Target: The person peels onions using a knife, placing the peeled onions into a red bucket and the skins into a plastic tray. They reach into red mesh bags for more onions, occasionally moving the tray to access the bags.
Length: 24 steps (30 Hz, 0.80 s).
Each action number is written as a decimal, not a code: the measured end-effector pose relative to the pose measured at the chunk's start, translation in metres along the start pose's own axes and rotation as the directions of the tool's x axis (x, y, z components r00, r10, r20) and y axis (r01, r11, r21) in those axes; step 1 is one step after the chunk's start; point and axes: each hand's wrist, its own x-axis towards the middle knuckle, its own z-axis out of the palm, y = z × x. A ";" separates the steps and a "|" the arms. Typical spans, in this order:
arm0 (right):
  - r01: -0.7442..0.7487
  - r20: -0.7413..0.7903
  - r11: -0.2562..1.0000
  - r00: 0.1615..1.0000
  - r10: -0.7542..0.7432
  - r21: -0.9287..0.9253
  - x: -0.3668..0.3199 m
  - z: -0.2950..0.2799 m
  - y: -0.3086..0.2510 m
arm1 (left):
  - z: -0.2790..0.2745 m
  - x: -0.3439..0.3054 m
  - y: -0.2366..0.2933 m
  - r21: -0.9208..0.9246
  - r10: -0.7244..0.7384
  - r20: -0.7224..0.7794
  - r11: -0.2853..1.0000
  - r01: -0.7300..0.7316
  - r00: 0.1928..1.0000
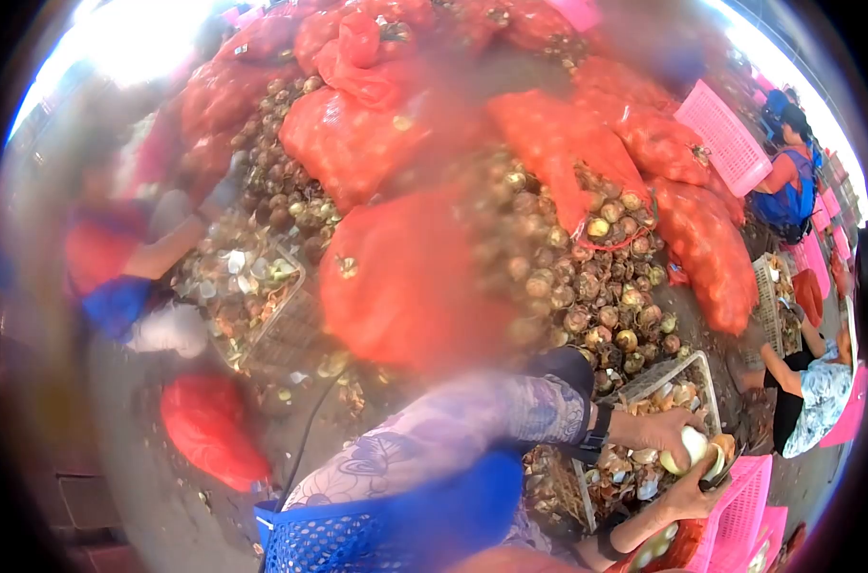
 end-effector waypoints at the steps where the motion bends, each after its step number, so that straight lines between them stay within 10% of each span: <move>1: 0.003 0.003 1.000 1.000 -0.003 0.005 0.002 0.005 0.013 | -0.003 0.001 -0.003 -0.001 0.003 -0.006 1.000 -0.003 1.000; 4: -0.086 0.101 0.995 0.992 0.080 0.054 0.008 0.021 0.062 | -0.007 -0.006 0.002 0.241 0.104 0.106 0.962 -0.127 0.989; 7: -0.174 0.211 0.941 0.971 0.114 0.289 -0.008 0.040 0.073 | -0.014 -0.014 -0.005 -0.184 0.123 0.109 0.978 -0.101 0.986; 10: -0.274 0.229 0.840 0.956 0.184 0.468 -0.030 0.049 0.064 | -0.035 0.001 -0.038 0.167 0.323 0.119 0.926 -0.340 0.939; 11: -0.258 0.230 0.867 0.958 0.173 0.425 -0.032 0.048 0.061 | -0.023 -0.007 -0.009 -0.194 -0.080 0.125 0.975 0.103 0.989; 12: -0.087 0.324 0.994 0.944 0.059 0.072 -0.031 0.045 0.076 | -0.023 -0.007 -0.009 -0.234 -0.100 0.112 0.964 0.124 0.989; 13: -0.302 0.406 0.953 0.871 0.277 -0.001 -0.009 0.031 0.030 | -0.020 -0.008 -0.010 -0.274 -0.120 0.100 0.951 0.143 0.988; 24: -0.391 0.418 0.920 0.837 0.353 0.006 -0.008 -0.042 -0.023 | 0.000 -0.002 0.010 -0.222 0.003 0.106 0.975 0.020 0.994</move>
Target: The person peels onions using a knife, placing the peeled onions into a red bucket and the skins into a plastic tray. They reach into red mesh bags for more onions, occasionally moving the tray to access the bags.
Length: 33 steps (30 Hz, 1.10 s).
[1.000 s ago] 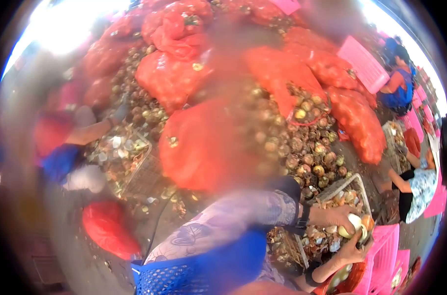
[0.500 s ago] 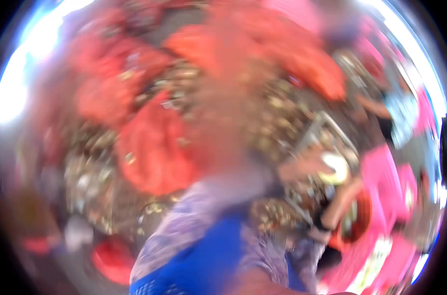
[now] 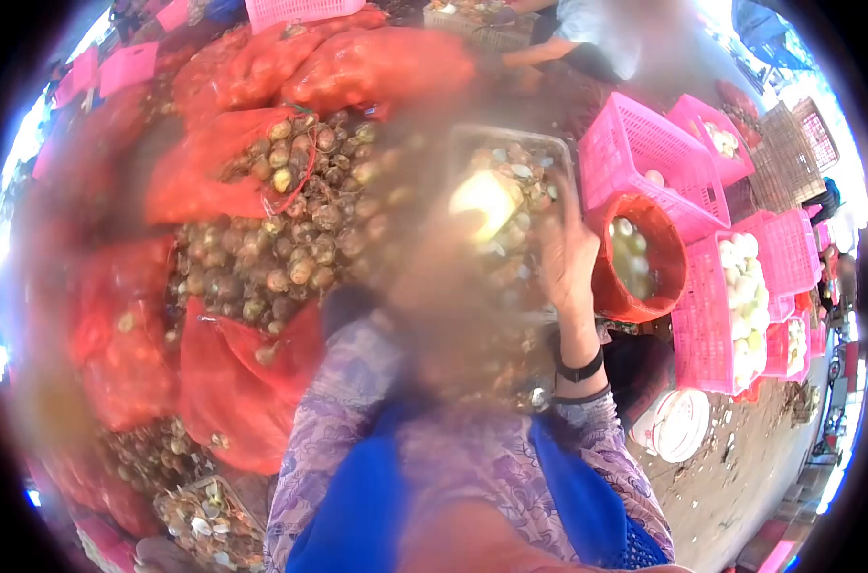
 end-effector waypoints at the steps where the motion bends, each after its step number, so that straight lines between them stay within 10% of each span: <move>1: -0.027 0.108 0.999 0.994 0.023 0.034 -0.008 -0.003 -0.008 | 0.001 0.001 -0.001 0.002 -0.006 0.007 1.000 0.006 1.000; 6: 0.319 -0.061 0.945 0.944 -0.324 -0.074 -0.015 -0.002 -0.010 | 0.021 -0.001 0.004 -0.029 -0.146 -0.058 0.989 0.145 0.988; 13: 0.397 -0.161 0.902 0.892 -0.423 -0.169 -0.012 0.001 0.000 | -0.002 0.001 -0.026 -0.217 -0.188 -0.086 0.962 0.165 0.978; 19: 0.326 -0.278 0.928 0.922 -0.270 0.178 -0.017 0.007 -0.007 | 0.004 0.002 -0.020 -0.128 -0.073 -0.040 0.989 0.067 0.997; 28: -0.311 0.074 0.660 0.930 0.361 0.684 -0.012 0.038 0.084 | -0.028 0.008 -0.032 0.107 -0.031 -0.100 0.993 0.041 0.994; 33: -0.182 -0.033 0.983 0.983 0.182 0.019 -0.009 -0.002 0.044 | -0.022 0.015 -0.032 0.236 -0.018 -0.018 0.971 0.022 1.000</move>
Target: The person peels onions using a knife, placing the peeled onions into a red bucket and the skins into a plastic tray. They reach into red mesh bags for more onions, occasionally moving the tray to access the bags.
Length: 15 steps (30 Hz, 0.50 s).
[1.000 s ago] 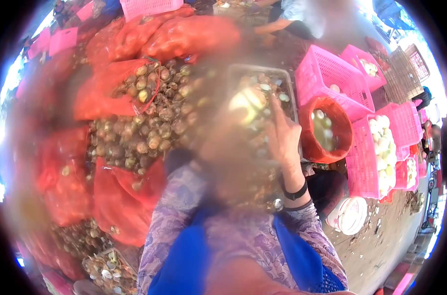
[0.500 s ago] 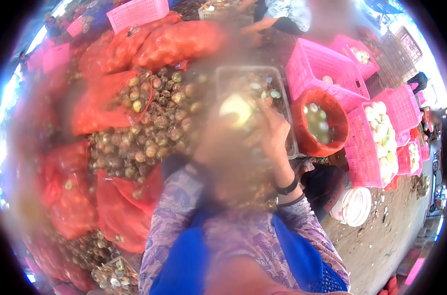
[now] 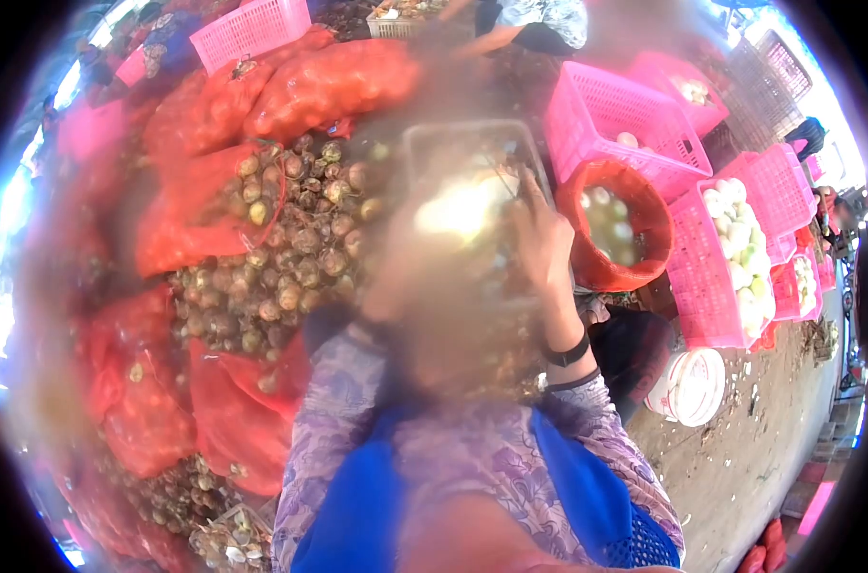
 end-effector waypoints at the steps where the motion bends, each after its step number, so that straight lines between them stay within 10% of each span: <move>1: -0.003 0.001 1.000 1.000 0.003 0.000 -0.003 -0.002 0.000 | 0.002 0.000 0.002 0.000 -0.003 0.000 1.000 0.003 1.000; 4: 0.288 0.058 0.941 0.958 -0.282 -0.180 -0.011 -0.009 -0.006 | 0.029 -0.003 0.032 0.397 0.052 -0.125 0.918 0.002 0.991; 7: 0.373 0.125 0.923 0.924 -0.360 -0.096 -0.017 -0.022 -0.027 | 0.055 -0.004 0.051 -0.204 -0.037 -0.006 0.978 0.035 0.999; 10: 0.416 0.088 0.908 0.907 -0.411 -0.049 -0.017 -0.023 -0.025 | 0.040 -0.003 0.038 0.262 0.066 0.010 0.963 -0.066 0.998; 15: 0.373 0.004 0.926 0.928 -0.374 0.053 -0.015 -0.015 0.003 | 0.037 -0.003 0.037 0.468 0.100 0.062 0.876 -0.117 0.993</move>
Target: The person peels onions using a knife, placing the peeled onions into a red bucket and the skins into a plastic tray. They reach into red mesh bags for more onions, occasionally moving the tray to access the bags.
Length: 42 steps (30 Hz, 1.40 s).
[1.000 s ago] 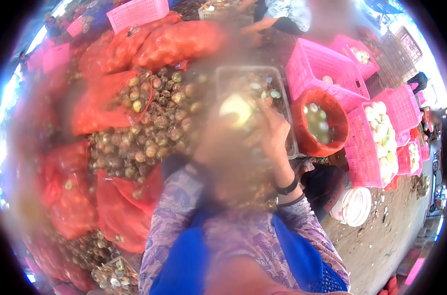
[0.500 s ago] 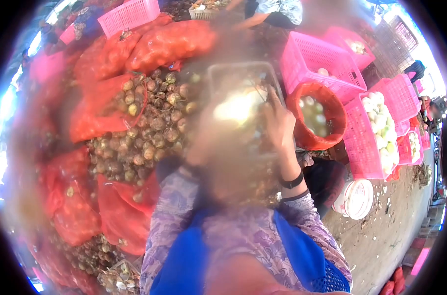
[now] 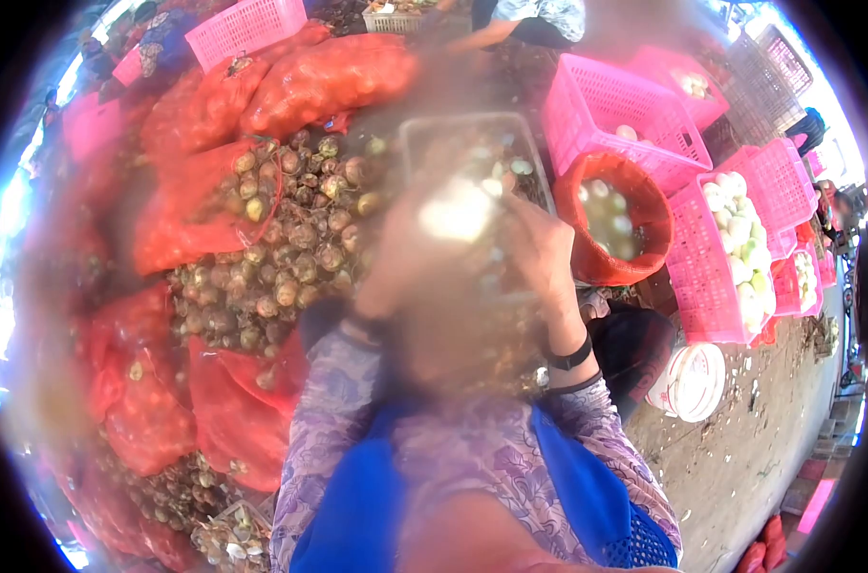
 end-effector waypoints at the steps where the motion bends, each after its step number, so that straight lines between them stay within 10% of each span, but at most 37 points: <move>1: 0.000 -0.002 1.000 1.000 0.000 0.000 -0.001 0.005 0.011 | 0.000 0.000 -0.003 0.044 0.011 0.013 0.999 -0.012 1.000; 10: -0.207 -0.101 0.947 0.966 0.238 0.247 -0.008 0.026 0.024 | 0.012 -0.003 0.008 -0.325 -0.116 0.039 0.938 0.122 0.993; 13: -0.272 -0.060 0.897 0.949 0.311 0.350 -0.001 0.023 0.014 | 0.003 -0.003 -0.008 0.025 0.076 0.084 0.997 -0.079 0.994; 19: -0.411 -0.135 0.859 0.874 0.467 0.306 0.004 0.023 0.014 | 0.010 -0.007 0.011 -0.282 -0.156 0.216 0.935 0.215 0.964; 27: -0.436 0.047 0.442 0.752 0.657 0.784 -0.002 0.038 0.008 | 0.005 -0.003 -0.017 -0.305 -0.105 0.084 0.944 0.126 0.991; 31: -0.398 -0.079 0.508 0.724 0.686 0.764 0.003 0.033 -0.008 | 0.016 0.000 -0.015 -0.272 0.036 -0.086 0.961 -0.059 0.996; 34: -0.351 -0.023 0.273 0.577 0.816 0.896 0.006 0.031 -0.037 | 0.015 -0.001 -0.043 -0.559 -0.141 -0.053 0.824 0.088 0.989; 37: -0.324 -0.071 0.454 0.745 0.663 0.830 0.006 0.017 -0.058 | 0.022 -0.004 -0.046 -0.432 -0.104 -0.101 0.901 0.050 0.989; 42: -0.435 0.040 0.479 0.771 0.636 0.763 -0.002 0.010 -0.029 | 0.023 -0.005 -0.019 -0.277 -0.212 -0.063 0.942 0.187 0.975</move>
